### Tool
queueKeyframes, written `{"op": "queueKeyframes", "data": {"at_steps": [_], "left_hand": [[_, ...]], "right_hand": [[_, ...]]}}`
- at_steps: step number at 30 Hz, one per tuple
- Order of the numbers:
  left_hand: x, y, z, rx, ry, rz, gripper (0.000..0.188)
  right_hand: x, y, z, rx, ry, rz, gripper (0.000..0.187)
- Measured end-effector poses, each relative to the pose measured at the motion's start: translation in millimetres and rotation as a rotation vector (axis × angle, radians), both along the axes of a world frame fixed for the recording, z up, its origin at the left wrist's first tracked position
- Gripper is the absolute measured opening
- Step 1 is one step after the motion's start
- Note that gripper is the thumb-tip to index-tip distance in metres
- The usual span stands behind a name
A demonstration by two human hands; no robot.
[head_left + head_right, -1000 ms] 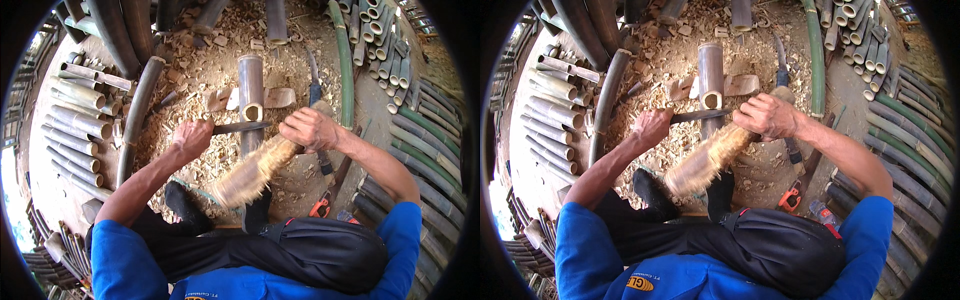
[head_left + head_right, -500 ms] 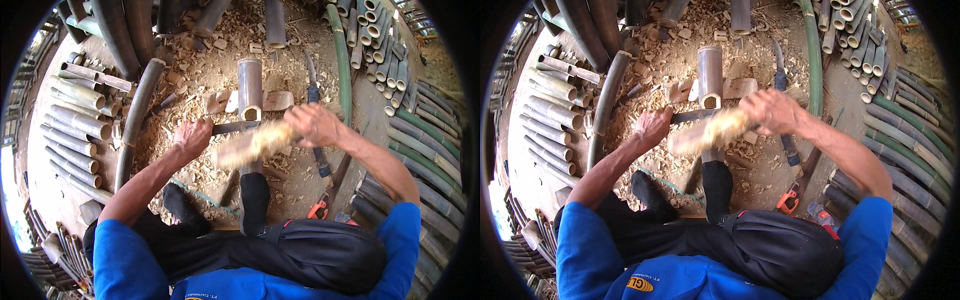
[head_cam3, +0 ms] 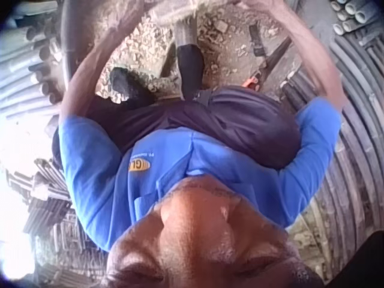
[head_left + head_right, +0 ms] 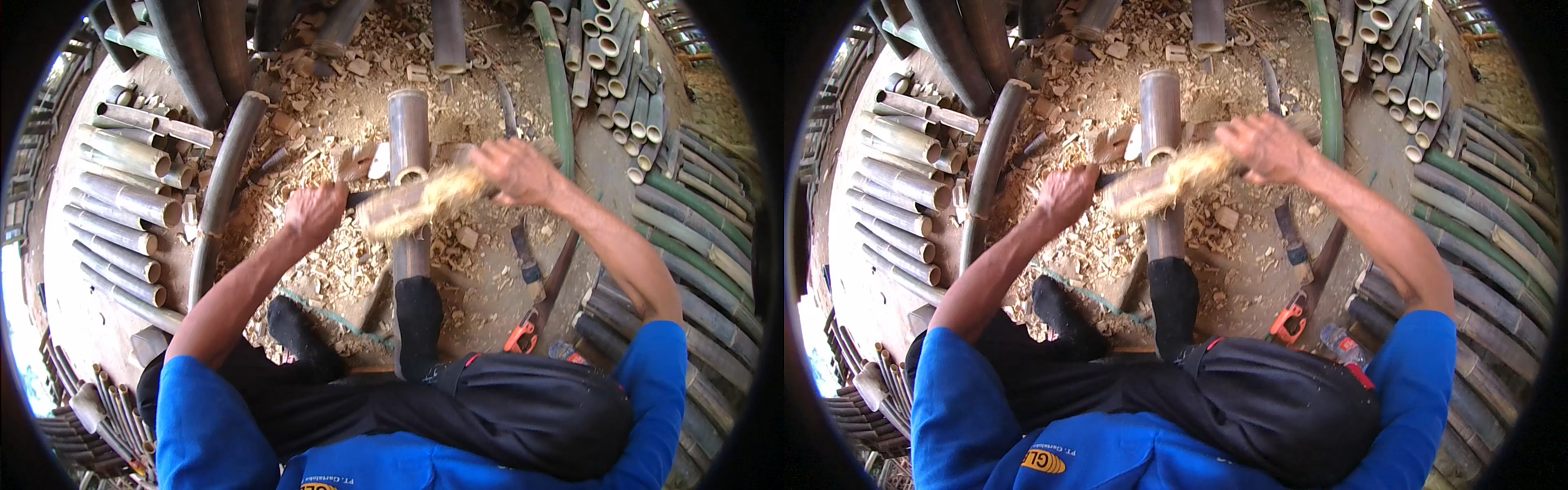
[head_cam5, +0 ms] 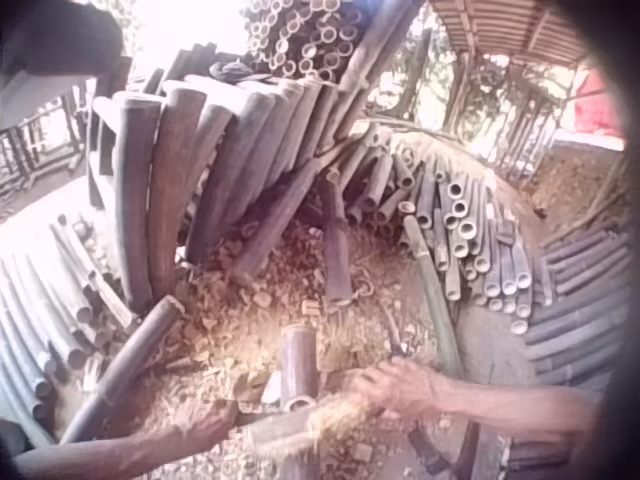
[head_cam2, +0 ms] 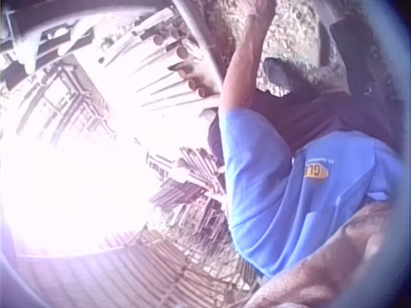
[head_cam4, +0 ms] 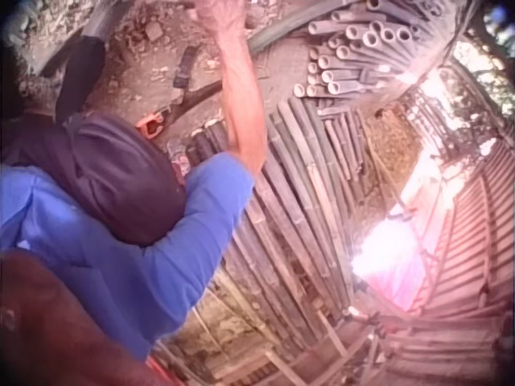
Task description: The person carves a hole into a bamboo pole by positioning a knife against the wood and striking the back of the blade with a bamboo piece. They refine the interior and edges of the hole using the knife blade and clear away wood shavings by hand.
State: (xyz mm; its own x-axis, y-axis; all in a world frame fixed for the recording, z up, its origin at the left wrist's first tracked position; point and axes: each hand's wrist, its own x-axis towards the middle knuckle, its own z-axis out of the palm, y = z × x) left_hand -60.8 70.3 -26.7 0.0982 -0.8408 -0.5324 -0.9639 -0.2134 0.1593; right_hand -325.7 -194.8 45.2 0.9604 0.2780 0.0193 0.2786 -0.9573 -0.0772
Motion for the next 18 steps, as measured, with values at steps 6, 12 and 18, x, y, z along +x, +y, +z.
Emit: {"op": "queueKeyframes", "data": {"at_steps": [6, 12, 18], "left_hand": [[49.0, -33.4, 18.6, -0.140, 0.815, 0.263, 0.031], [45.5, -37.2, 18.3, -0.269, 0.654, 0.106, 0.054], [22.4, -35.2, 24.8, -0.280, 0.338, 0.087, 0.052]], "right_hand": [[-1.2, 8.3, 82.9, 0.285, 0.115, -0.690, 0.049], [-20.8, 37.2, 86.8, 0.680, -0.160, -0.922, 0.085], [-66.9, 78.5, 64.1, 0.768, -0.107, -1.049, 0.093]]}}
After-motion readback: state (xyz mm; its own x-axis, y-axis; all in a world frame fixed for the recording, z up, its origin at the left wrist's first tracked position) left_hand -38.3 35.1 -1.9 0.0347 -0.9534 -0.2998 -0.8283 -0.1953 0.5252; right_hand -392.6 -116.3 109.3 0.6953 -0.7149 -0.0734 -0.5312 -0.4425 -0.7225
